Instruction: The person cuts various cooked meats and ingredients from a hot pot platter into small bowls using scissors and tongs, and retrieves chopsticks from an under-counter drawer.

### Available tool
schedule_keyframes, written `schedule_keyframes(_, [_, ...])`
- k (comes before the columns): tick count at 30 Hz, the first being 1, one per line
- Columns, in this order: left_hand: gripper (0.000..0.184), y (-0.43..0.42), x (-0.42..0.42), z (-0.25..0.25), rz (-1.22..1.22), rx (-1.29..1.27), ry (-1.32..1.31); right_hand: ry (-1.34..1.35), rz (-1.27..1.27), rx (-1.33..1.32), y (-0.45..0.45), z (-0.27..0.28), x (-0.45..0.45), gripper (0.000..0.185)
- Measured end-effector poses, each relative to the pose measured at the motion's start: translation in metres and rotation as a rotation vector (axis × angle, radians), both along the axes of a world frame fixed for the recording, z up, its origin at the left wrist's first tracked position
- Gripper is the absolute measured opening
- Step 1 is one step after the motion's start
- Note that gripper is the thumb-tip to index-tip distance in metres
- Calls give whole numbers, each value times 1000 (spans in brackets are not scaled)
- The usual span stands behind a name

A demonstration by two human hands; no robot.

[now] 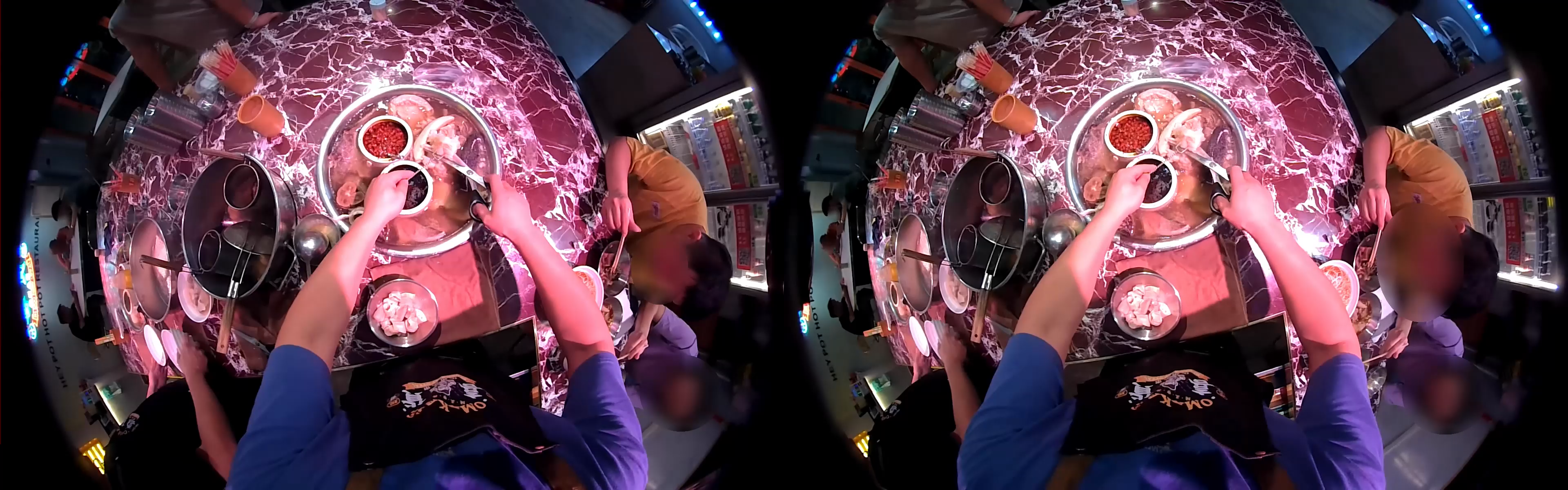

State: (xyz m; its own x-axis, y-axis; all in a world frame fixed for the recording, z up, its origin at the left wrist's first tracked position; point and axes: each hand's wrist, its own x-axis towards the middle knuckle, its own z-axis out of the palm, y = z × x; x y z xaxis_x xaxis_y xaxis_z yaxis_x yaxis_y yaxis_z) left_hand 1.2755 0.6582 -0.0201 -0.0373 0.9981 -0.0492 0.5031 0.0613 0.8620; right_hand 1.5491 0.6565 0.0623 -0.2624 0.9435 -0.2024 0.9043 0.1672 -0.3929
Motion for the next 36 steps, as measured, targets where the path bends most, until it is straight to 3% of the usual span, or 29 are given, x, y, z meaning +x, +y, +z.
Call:
schedule_keyframes(9, [23, 18, 12, -21, -41, 56, -106, -49, 5, -96, 11, 6, -4, 64])
schedule_keyframes(17, [24, 15, 18, -18, 25, -3, -248, 153, -9, -33, -1, -12, 19, 44])
schedule_keyframes(22, [24, 14, 12, -26, 54, -22, -389, 148, -30, -107, -16, 7, 29, 47])
schedule_keyframes(29, [25, 7, 14, -17, 127, -195, -596, 38, -68, 65, -14, 3, 9, 54])
schedule_keyframes(33, [25, 4, 14, 1, 118, -145, -501, 50, -35, 119, -9, -19, 17, 49])
schedule_keyframes(36, [25, -1, 14, 28, 273, -284, -822, 173, 10, 115, -19, -20, 41, 49])
